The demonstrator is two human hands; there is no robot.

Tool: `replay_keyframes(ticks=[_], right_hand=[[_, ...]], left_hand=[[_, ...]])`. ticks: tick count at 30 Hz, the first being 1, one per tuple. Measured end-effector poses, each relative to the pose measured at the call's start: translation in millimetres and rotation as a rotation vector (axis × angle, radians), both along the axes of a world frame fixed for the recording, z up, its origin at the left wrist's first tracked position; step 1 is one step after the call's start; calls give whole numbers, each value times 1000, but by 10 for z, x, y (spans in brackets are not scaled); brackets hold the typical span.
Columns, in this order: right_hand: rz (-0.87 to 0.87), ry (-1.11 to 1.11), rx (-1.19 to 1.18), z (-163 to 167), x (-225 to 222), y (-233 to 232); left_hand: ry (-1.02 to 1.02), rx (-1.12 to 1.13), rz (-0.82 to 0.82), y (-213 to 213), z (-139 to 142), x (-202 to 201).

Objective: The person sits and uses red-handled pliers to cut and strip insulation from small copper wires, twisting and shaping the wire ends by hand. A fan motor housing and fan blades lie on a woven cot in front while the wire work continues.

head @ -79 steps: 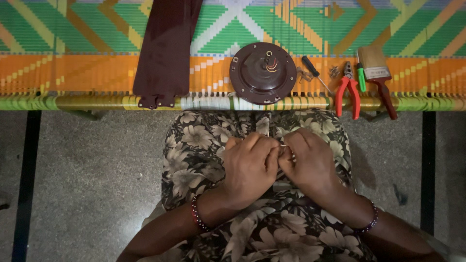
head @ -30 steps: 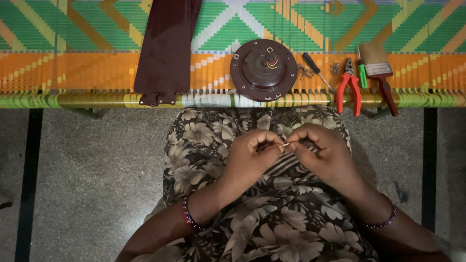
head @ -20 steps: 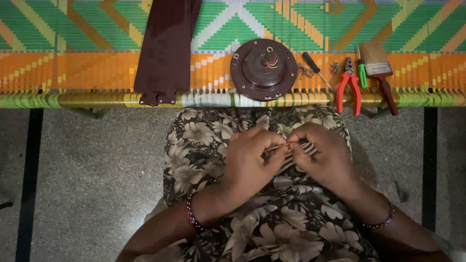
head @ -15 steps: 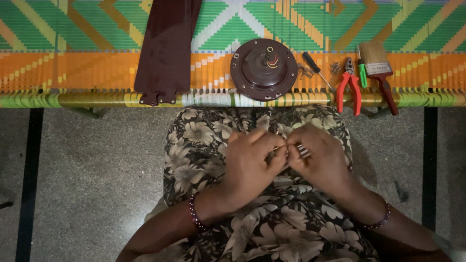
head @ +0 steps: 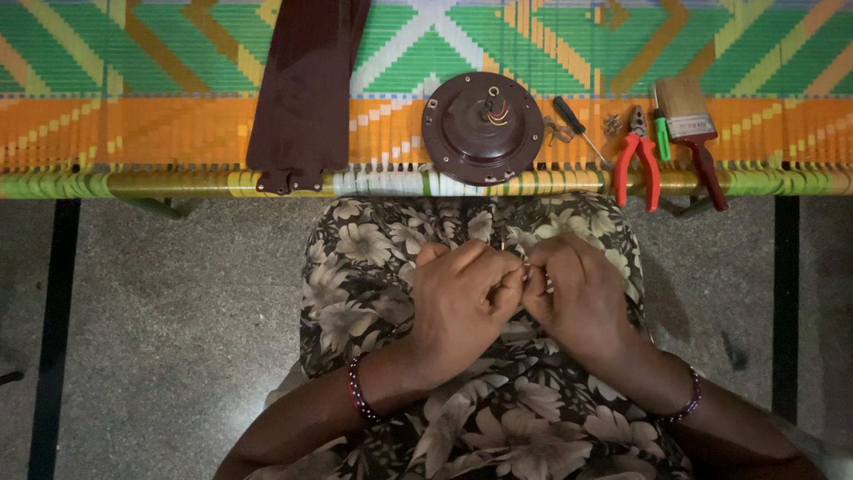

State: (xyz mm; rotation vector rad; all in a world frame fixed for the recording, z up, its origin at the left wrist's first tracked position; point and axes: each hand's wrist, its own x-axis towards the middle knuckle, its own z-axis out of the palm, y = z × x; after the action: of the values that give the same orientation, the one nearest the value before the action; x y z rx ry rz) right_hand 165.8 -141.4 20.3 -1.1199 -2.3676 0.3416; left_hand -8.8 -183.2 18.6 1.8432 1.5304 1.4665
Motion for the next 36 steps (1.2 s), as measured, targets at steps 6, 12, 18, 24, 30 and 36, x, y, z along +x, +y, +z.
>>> replay_keyframes(ticks=[6, 12, 18, 24, 30, 36], right_hand=[[-20, -9, -5, -21, -2, -30], [-42, -12, -18, -45, -17, -45], [-12, 15, 11, 16, -4, -106], [-34, 21, 31, 13, -20, -124], [-34, 0, 24, -22, 1, -126], [-191, -37, 54, -2, 164, -43]], left_hand=[[-18, -8, 2, -4, -15, 13], [-36, -18, 2, 5, -5, 14], [-37, -33, 8, -47, 88, 25], [-41, -24, 21, -39, 102, 41], [-49, -25, 26, -52, 19, 54], [-30, -17, -54, -126, 15, 220]])
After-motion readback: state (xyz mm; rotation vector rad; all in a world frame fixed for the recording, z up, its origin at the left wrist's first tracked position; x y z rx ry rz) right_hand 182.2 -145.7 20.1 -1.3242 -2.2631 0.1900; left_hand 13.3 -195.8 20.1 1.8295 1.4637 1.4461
